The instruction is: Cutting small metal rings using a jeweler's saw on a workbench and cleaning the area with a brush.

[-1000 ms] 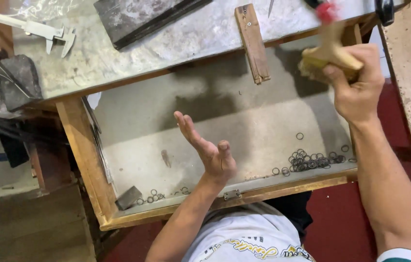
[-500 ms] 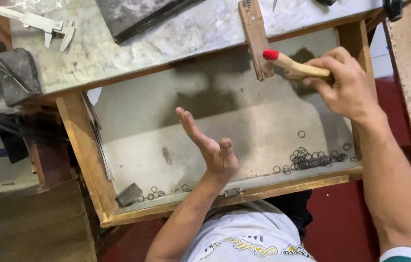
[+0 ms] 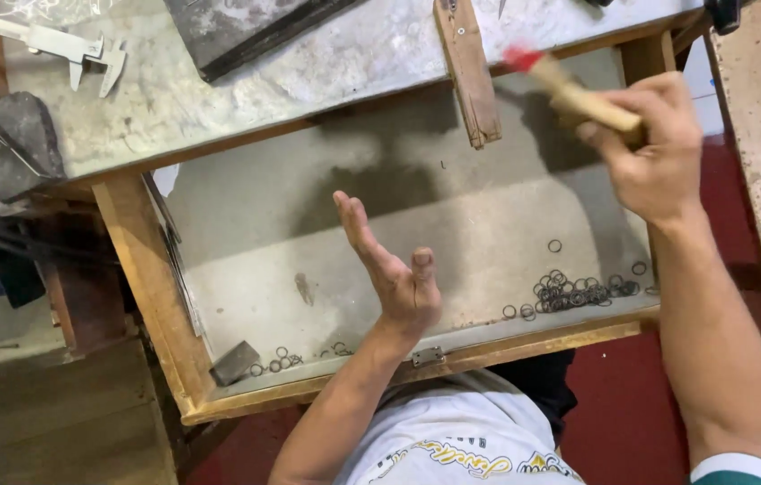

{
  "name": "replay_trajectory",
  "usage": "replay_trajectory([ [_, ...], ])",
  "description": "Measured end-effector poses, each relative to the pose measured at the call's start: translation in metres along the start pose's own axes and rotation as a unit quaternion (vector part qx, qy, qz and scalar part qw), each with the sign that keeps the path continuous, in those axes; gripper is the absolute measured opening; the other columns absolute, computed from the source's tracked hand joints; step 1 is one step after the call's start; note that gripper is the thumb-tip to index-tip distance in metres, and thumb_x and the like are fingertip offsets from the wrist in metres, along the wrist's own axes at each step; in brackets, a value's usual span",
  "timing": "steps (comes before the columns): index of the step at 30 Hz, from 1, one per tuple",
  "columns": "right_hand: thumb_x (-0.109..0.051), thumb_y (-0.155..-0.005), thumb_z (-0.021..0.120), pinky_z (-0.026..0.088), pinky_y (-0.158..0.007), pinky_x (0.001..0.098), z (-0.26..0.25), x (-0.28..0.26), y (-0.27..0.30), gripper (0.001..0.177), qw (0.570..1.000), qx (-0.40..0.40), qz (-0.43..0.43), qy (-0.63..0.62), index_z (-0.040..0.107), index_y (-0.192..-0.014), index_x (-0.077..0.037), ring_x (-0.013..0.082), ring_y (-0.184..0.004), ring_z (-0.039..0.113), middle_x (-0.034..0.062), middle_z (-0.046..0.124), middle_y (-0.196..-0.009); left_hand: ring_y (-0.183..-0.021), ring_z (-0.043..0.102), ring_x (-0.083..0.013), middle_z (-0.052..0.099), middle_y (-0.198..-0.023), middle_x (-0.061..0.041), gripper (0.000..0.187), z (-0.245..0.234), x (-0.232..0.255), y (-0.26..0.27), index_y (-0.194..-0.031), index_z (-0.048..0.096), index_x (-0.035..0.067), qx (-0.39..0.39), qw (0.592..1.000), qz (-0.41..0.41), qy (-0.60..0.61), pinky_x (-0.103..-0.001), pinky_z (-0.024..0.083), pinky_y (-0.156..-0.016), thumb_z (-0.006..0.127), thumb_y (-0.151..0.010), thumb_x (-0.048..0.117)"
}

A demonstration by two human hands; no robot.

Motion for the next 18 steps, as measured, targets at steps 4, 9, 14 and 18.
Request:
replay_trajectory([
  [4, -0.02, -0.105, 0.078, 0.042, -0.077, 0.0416, 0.006, 0.01, 0.002, 0.027, 0.987, -0.089, -0.001, 0.137, 0.075, -0.131, -0.013, 0.0279, -0.089, 0.048, 0.0129, 0.059, -0.115, -0.168, 0.0, -0.0374, -0.002, -0.176, -0.018, 0.072, -0.001, 0.002, -0.002, -0.166, 0.005, 0.006, -0.011, 1.0, -0.006, -0.003, -0.057, 0.01, -0.142, 0.036, -0.116, 0.047],
  [9, 0.005, -0.107, 0.079, 0.053, -0.08, 0.0454, 0.008, 0.017, 0.003, 0.021, 0.995, 0.047, -0.079, 0.049, 0.069, -0.125, 0.006, 0.0334, -0.1, 0.055, 0.0215, 0.056, -0.117, -0.168, 0.001, -0.0364, -0.002, -0.176, -0.018, 0.073, 0.0, 0.001, 0.0, -0.167, 0.005, 0.007, -0.012, 1.0, -0.014, -0.009, -0.057, 0.009, -0.142, 0.033, -0.116, 0.051],
  [14, 0.01, -0.107, 0.079, 0.053, -0.08, 0.0421, 0.012, 0.02, 0.001, 0.024, 0.997, 0.049, -0.064, 0.0, 0.072, -0.13, 0.015, 0.0337, -0.105, 0.051, 0.024, 0.053, -0.117, -0.169, 0.002, -0.0366, -0.001, -0.176, -0.018, 0.072, 0.003, 0.001, -0.004, -0.167, 0.004, 0.007, -0.003, 1.0, -0.002, 0.0, -0.055, 0.013, -0.143, 0.033, -0.117, 0.051],
  [18, 0.004, -0.105, 0.08, 0.045, -0.076, 0.0412, 0.006, 0.014, -0.003, 0.024, 0.986, 0.042, -0.122, 0.106, 0.079, -0.128, 0.0, 0.0321, -0.102, 0.05, 0.0192, 0.058, -0.112, -0.168, 0.004, -0.0373, 0.001, -0.176, -0.019, 0.073, 0.001, 0.005, -0.014, -0.166, 0.006, 0.005, -0.008, 1.0, -0.001, 0.009, -0.055, 0.013, -0.142, 0.031, -0.116, 0.053],
])
Point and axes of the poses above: each hand's wrist, its own y-axis away from the middle knuckle, its own z-axis out of the palm, x = y × z, the point moved 1 cm from there along -y, towards the middle knuckle
